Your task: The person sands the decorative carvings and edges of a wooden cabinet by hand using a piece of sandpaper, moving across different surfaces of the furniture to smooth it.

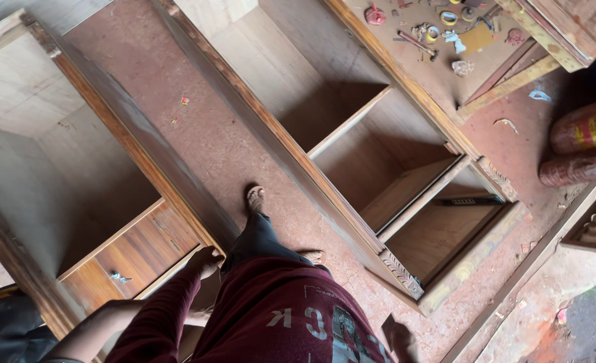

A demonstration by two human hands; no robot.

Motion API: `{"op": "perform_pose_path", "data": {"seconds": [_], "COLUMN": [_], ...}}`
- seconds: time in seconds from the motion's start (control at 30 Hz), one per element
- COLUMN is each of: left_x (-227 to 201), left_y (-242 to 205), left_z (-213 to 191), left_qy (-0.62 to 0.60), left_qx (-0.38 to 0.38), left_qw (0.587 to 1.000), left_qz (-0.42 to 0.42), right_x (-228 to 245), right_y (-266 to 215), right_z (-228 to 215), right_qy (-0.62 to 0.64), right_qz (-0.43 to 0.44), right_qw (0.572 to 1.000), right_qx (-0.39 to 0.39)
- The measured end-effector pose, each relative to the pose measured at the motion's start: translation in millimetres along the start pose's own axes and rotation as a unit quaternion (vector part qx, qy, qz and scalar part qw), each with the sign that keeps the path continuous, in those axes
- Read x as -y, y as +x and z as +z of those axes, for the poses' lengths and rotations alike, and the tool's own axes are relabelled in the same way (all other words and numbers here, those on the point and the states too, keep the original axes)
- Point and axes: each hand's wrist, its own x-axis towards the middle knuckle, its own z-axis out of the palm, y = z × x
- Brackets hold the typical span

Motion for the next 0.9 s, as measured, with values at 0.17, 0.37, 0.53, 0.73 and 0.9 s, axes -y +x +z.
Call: {"op": "perform_pose_path", "data": {"seconds": [0.17, 0.37, 0.53, 0.73, 0.9], "left_x": [23, 66, 109, 157, 151], "left_y": [-8, 22, 68, 80, 81], "left_z": [1, -24, -66, -131, -176], "left_qy": [-0.169, -0.099, -0.461, -0.247, -0.278], "left_qx": [-0.008, -0.008, 0.005, -0.138, -0.198], "left_qw": [0.986, 0.994, 0.877, 0.952, 0.933], "left_qz": [-0.011, -0.041, -0.134, -0.119, -0.111], "right_x": [28, 133, 230, 330, 385], "right_y": [40, 70, 80, 114, 162], "right_z": [-12, 9, 30, 76, 103], "right_qy": [-0.042, -0.111, -0.208, -0.243, -0.316], "right_qz": [-0.026, -0.058, -0.060, -0.156, -0.137], "right_qw": [0.999, 0.992, 0.975, 0.956, 0.929], "right_qx": [-0.017, 0.005, 0.049, 0.047, 0.134]}}
